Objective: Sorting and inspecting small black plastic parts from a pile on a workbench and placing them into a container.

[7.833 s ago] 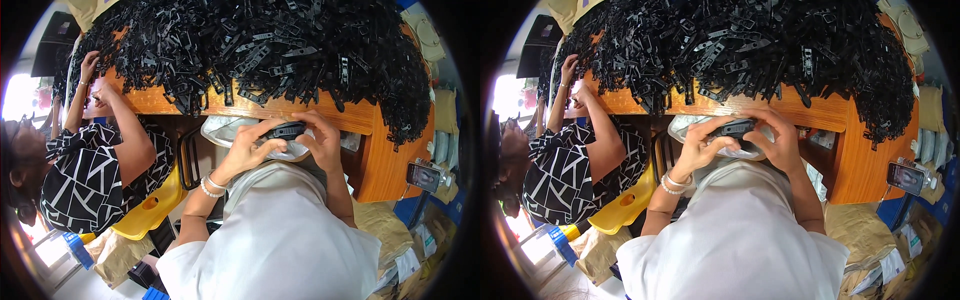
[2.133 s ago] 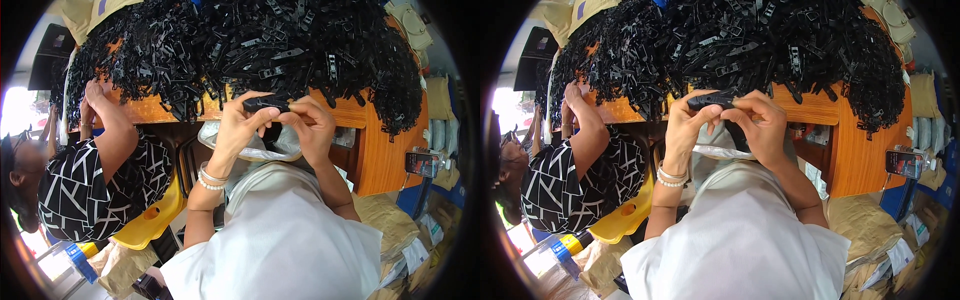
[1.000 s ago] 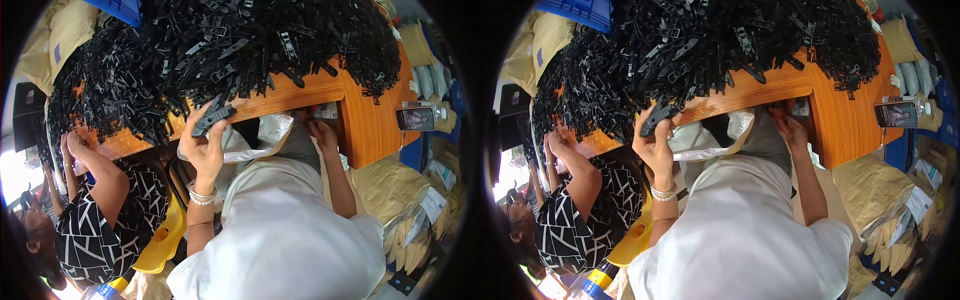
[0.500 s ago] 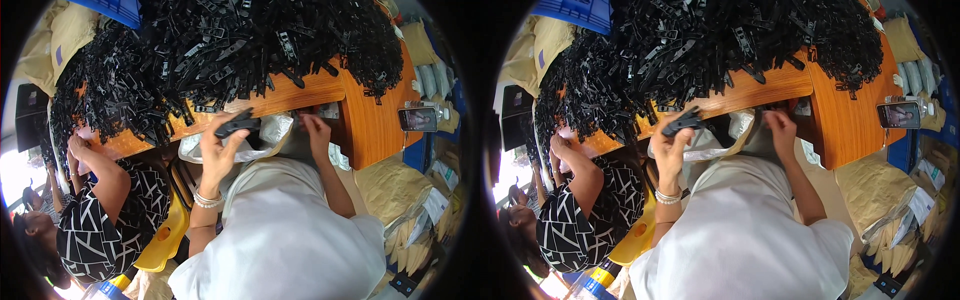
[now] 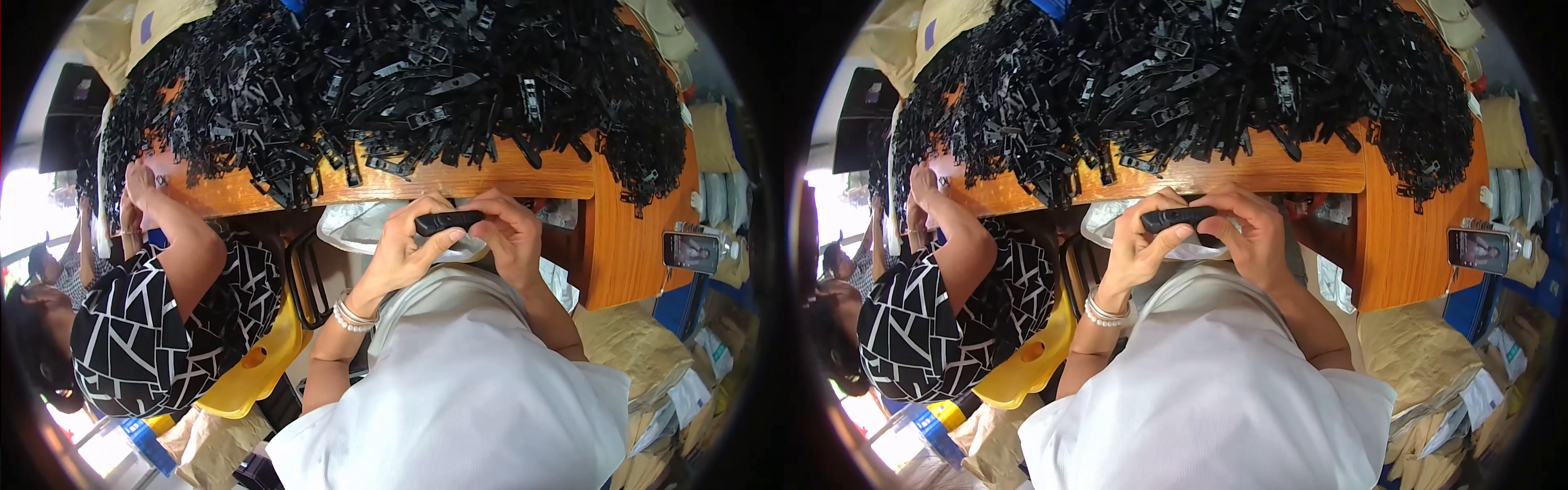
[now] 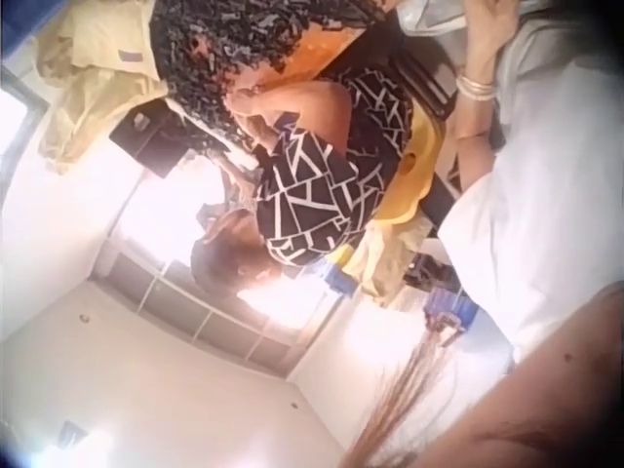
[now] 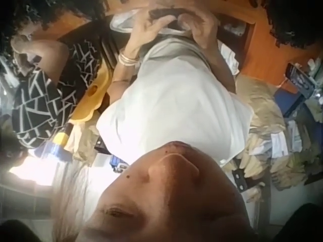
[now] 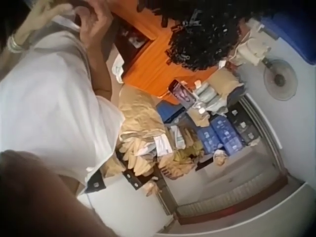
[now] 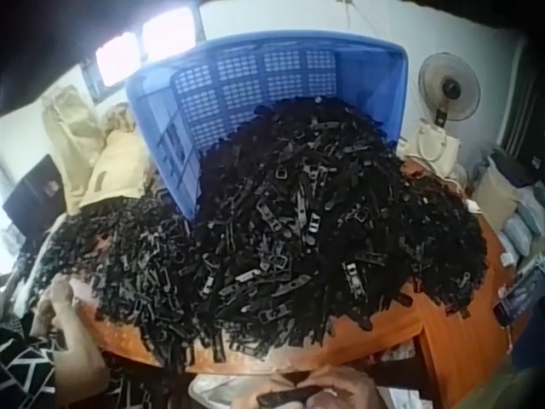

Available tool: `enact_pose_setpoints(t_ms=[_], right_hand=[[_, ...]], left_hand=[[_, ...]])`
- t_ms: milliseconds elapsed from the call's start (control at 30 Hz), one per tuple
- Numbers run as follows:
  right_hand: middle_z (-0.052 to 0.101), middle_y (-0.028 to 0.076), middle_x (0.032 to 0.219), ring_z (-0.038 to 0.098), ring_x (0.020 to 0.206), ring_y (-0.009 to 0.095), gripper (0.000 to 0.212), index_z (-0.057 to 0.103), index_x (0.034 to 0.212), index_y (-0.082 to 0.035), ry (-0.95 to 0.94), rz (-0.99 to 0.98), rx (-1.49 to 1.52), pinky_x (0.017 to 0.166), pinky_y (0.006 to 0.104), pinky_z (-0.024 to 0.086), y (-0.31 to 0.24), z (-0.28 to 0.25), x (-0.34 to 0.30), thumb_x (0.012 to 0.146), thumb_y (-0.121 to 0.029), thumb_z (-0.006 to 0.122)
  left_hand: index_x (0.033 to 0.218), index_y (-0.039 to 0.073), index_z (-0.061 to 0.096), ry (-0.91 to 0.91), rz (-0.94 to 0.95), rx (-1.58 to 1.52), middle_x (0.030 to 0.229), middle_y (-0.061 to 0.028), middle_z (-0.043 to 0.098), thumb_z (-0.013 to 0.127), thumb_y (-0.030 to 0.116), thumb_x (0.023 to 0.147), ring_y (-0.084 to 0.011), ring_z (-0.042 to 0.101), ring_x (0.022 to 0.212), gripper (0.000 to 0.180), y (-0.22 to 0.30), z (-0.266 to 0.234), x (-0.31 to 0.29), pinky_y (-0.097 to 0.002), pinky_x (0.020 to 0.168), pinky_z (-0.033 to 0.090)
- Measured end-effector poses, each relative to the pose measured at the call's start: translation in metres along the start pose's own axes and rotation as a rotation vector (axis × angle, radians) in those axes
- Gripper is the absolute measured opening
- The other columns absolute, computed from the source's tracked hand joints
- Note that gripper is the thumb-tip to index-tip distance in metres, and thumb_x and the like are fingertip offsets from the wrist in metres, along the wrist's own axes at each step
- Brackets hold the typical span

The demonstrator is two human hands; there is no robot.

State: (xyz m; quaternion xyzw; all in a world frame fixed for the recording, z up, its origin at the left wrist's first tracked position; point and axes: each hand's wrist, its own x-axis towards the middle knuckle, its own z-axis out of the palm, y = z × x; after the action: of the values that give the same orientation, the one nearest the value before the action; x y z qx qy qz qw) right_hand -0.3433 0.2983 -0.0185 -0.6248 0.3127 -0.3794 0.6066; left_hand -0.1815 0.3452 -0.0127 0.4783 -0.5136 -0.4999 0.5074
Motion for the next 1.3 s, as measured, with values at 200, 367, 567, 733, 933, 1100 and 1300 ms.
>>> enact_pose_setpoints(t_ms=[200, 367, 567, 733, 933, 1100, 1300], right_hand=[[0.059, 0.009, 0.081, 0.055, 0.067, 0.012, 0.016, 0.059, 0.091, 0.005, 0.097, 0.021, 0.071, 0.060, 0.0206, 0.043, 0.004, 0.016, -0.001, 0.077, -0.002, 0.059], [0.060, 0.011, 0.079, 0.054, 0.063, 0.011, 0.024, 0.055, 0.100, 0.006, 0.150, 0.151, 0.183, 0.060, 0.0211, 0.042, 0.017, 0.006, -0.002, 0.085, -0.012, 0.054], [0.063, 0.013, 0.077, 0.056, 0.061, 0.011, 0.021, 0.056, 0.099, 0.005, 0.154, 0.141, 0.173, 0.055, 0.0217, 0.043, 0.017, 0.005, -0.004, 0.085, -0.010, 0.053], [0.061, 0.011, 0.073, 0.057, 0.063, 0.012, 0.019, 0.056, 0.098, 0.006, 0.105, 0.192, 0.180, 0.057, 0.0216, 0.044, 0.017, 0.014, -0.005, 0.084, -0.007, 0.053], [0.060, 0.009, 0.070, 0.057, 0.062, 0.011, 0.019, 0.056, 0.099, 0.006, 0.055, 0.268, 0.134, 0.059, 0.0215, 0.045, 0.016, 0.017, 0.000, 0.084, -0.005, 0.052], [0.060, 0.009, 0.070, 0.058, 0.062, 0.012, 0.020, 0.057, 0.100, 0.006, 0.032, 0.316, 0.133, 0.060, 0.0217, 0.046, 0.026, 0.016, 0.002, 0.084, -0.006, 0.053], [0.061, 0.010, 0.072, 0.062, 0.066, 0.014, 0.024, 0.055, 0.105, 0.005, 0.037, 0.224, 0.215, 0.065, 0.0226, 0.048, 0.013, 0.011, 0.013, 0.083, -0.005, 0.054]], left_hand=[[0.081, -0.003, 0.055, -0.085, -0.085, -0.179, 0.078, -0.0063, 0.055, 0.054, 0.024, 0.086, -0.0098, 0.047, 0.060, 0.027, -0.005, -0.013, 0.002, -0.0214, 0.053, 0.038], [0.085, -0.004, 0.059, -0.043, 0.149, 0.187, 0.077, -0.0074, 0.056, 0.045, 0.027, 0.090, -0.0118, 0.052, 0.058, 0.034, -0.005, -0.046, 0.033, -0.0232, 0.052, 0.042], [0.085, -0.001, 0.063, 0.579, 0.231, 1.049, 0.079, -0.0136, 0.057, 0.055, 0.005, 0.077, -0.0287, 0.056, 0.069, 0.013, -0.027, -0.123, 0.110, -0.0334, 0.062, 0.045], [0.081, 0.001, 0.064, 0.421, 0.076, 1.252, 0.083, -0.0123, 0.059, 0.061, 0.016, 0.073, -0.0305, 0.058, 0.078, 0.017, -0.027, -0.128, 0.127, -0.0366, 0.069, 0.046], [0.076, 0.000, 0.063, 0.397, 0.089, 1.318, 0.079, -0.0129, 0.060, 0.063, 0.022, 0.070, -0.0291, 0.057, 0.079, 0.022, -0.008, -0.143, 0.121, -0.0360, 0.070, 0.046], [0.081, -0.003, 0.057, 0.368, -0.053, 1.028, 0.074, -0.0130, 0.060, 0.060, 0.014, 0.073, -0.0200, 0.058, 0.060, 0.019, 0.011, -0.141, 0.091, -0.0294, 0.058, 0.047], [0.109, -0.002, 0.046, 0.021, -0.151, -0.136, 0.077, -0.0074, 0.061, 0.052, -0.002, 0.080, -0.0070, 0.048, 0.049, 0.030, 0.013, -0.089, 0.029, -0.0173, 0.041, 0.037]])
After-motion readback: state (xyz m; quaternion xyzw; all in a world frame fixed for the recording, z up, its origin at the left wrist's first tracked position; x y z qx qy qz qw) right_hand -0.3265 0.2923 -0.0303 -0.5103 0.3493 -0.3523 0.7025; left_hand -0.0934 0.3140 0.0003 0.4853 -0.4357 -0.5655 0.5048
